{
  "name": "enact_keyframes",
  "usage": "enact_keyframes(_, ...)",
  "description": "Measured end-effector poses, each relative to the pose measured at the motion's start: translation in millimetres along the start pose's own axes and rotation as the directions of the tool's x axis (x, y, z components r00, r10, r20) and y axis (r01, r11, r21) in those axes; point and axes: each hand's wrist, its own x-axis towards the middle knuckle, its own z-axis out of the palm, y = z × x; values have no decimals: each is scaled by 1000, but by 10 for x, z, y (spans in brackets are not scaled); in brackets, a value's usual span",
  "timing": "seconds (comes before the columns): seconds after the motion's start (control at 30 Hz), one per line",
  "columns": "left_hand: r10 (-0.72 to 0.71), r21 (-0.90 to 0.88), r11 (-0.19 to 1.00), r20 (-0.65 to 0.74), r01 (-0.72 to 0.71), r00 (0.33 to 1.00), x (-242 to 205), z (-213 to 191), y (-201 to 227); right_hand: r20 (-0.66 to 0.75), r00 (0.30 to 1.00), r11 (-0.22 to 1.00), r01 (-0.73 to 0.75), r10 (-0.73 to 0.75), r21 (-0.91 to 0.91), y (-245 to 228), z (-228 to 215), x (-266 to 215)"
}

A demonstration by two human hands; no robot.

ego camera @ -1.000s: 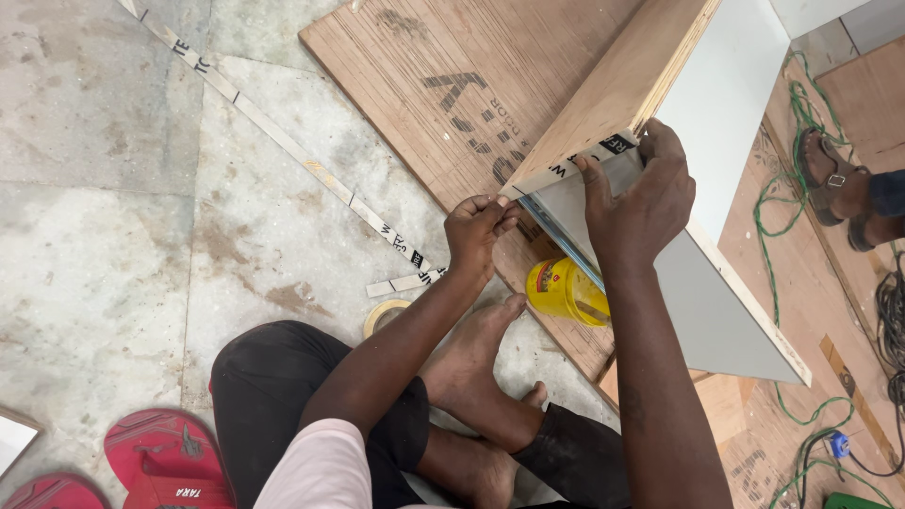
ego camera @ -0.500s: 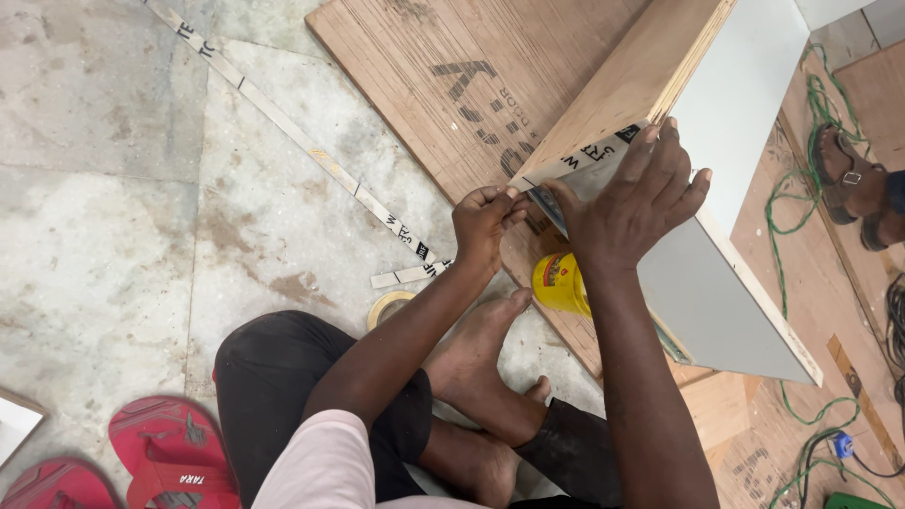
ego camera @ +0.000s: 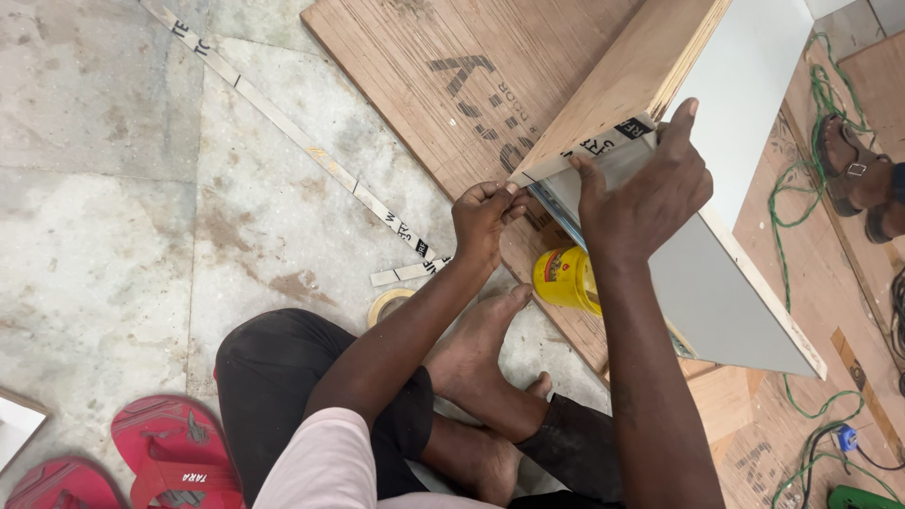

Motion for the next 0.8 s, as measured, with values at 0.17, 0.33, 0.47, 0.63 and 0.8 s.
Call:
enact_keyframes(0.17, 11, 2, 1000, 26, -11, 1000, 42, -53, -45, 55, 998, 996, -9, 5, 88, 2, -77, 51)
enact_keyframes(0.33, 26, -23, 999, 66, -25, 997, 116, -111, -141, 88, 995, 994, 45, -54, 98, 67, -107, 82)
enact_keyframes(0.47, 66, -55, 997, 144, -59, 987, 114, -143, -165, 123, 992, 995, 27, -39, 92, 44, -112, 50)
enact_keyframes(0.63, 83, 16, 996, 203, -88, 976, 24, 15, -5, 80, 993, 996, 91, -89, -20, 5, -74, 52)
enact_keyframes(0.8, 134, 326, 923, 229, -206, 964, 15, 200, 201, 98, 993, 995, 74, -66, -73, -9, -1, 51)
